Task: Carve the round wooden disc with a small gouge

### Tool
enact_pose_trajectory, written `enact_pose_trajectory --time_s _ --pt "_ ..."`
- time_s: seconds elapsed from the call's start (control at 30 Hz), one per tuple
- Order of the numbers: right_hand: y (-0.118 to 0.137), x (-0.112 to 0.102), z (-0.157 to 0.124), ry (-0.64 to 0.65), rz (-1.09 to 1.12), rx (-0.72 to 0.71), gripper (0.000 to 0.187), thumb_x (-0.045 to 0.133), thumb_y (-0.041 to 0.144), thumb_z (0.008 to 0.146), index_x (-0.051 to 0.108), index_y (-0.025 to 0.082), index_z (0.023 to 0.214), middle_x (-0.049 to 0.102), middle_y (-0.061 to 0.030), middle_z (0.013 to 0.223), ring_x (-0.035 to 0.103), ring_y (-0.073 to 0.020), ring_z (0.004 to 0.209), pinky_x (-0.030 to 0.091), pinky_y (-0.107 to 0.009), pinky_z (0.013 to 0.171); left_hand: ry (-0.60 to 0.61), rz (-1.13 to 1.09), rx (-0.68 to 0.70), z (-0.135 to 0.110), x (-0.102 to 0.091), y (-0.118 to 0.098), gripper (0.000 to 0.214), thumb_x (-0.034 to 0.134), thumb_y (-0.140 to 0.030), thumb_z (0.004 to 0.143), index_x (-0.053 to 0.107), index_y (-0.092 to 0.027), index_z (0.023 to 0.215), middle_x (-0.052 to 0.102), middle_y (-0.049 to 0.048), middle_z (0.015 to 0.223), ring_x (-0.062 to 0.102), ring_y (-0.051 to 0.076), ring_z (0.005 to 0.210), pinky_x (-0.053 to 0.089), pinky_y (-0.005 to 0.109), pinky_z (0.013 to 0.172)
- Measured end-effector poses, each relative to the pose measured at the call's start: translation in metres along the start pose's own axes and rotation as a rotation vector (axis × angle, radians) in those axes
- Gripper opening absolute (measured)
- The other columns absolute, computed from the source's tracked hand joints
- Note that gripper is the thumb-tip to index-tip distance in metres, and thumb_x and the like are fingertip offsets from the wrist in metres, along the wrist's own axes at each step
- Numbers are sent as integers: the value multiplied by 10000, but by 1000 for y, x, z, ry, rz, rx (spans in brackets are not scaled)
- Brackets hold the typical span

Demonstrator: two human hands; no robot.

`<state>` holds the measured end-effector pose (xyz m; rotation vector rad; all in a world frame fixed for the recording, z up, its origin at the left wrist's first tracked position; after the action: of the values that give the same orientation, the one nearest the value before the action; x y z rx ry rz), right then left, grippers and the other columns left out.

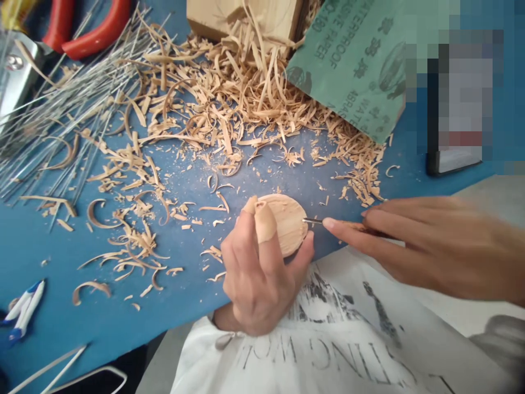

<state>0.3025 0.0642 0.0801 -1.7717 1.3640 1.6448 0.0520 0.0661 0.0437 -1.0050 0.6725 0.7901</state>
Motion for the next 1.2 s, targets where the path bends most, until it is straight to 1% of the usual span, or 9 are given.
enact_pose_trajectory --time_s 0.1,0.33,0.47,0.57,0.63,0.77,0.97,1.13,1.2 --pt "-17 -8 23 -30 43 -239 600 359 234 1220 667 468 1679 656 47 810 570 -159 655 526 -327 663 5 17 10 1 1 0 1178 959 -609 985 326 -202 1891 813 198 1482 815 363 1218 685 471 921" --pt "-50 -1 54 234 164 -200 771 97 566 1259 814 439 1511 666 15 875 589 -134 753 580 -325 810 -9 29 6 4 0 1 1123 913 -641 1023 334 -195 1875 824 199 1450 815 345 1192 667 460 930" --pt "-30 -9 51 -108 -5 -479 579 300 282 1279 851 351 1443 646 35 790 604 -131 736 609 -313 833 -8 46 13 3 0 2 1146 937 -632 998 338 -185 1867 829 199 1423 816 348 1173 670 459 922" --pt "-4 -11 43 -454 -448 -757 204 692 184 1171 879 202 1249 694 52 765 593 -124 713 638 -298 835 -7 55 10 2 1 3 1168 951 -627 978 337 -173 1862 819 206 1443 805 344 1178 664 448 939" --pt "4 -9 38 -572 -683 -810 129 853 205 1083 869 187 1209 703 72 749 575 -120 686 660 -297 826 -12 59 15 0 1 4 1188 964 -625 959 339 -162 1858 805 218 1474 798 344 1182 657 445 957" --pt "0 -2 18 -544 -706 -734 178 736 198 1145 862 272 1246 715 73 789 605 -143 686 710 -326 826 8 78 18 -1 2 5 1199 954 -614 965 307 -156 1865 777 228 1522 792 346 1207 668 448 983" --pt "-17 16 -4 -348 -136 -367 679 555 34 1101 563 194 1761 798 -1 1035 811 -202 1063 669 -429 1216 -2 82 30 -1 1 5 1187 946 -605 978 312 -132 1863 793 232 1470 787 349 1228 686 452 994" --pt "-14 25 -2 -244 -35 -293 898 525 7 1073 313 259 1909 808 -7 1018 819 -235 981 678 -392 759 -7 81 36 -1 1 5 1146 936 -601 990 348 -115 1845 795 241 1453 790 348 1225 676 453 1003" --pt "-15 26 -3 -216 -6 -212 904 552 82 1116 274 382 1921 825 3 1056 817 -239 942 651 -392 688 -4 80 33 -1 1 4 1135 932 -596 995 353 -108 1842 795 242 1453 792 348 1224 673 448 1001"
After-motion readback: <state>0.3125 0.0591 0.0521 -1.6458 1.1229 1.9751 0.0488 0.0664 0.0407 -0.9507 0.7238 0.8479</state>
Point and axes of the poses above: each hand's wrist, its own z-axis towards the middle knuckle, its own x-axis out of the palm, y = z × x, the point moved 4 cm from there along z, towards the middle knuckle
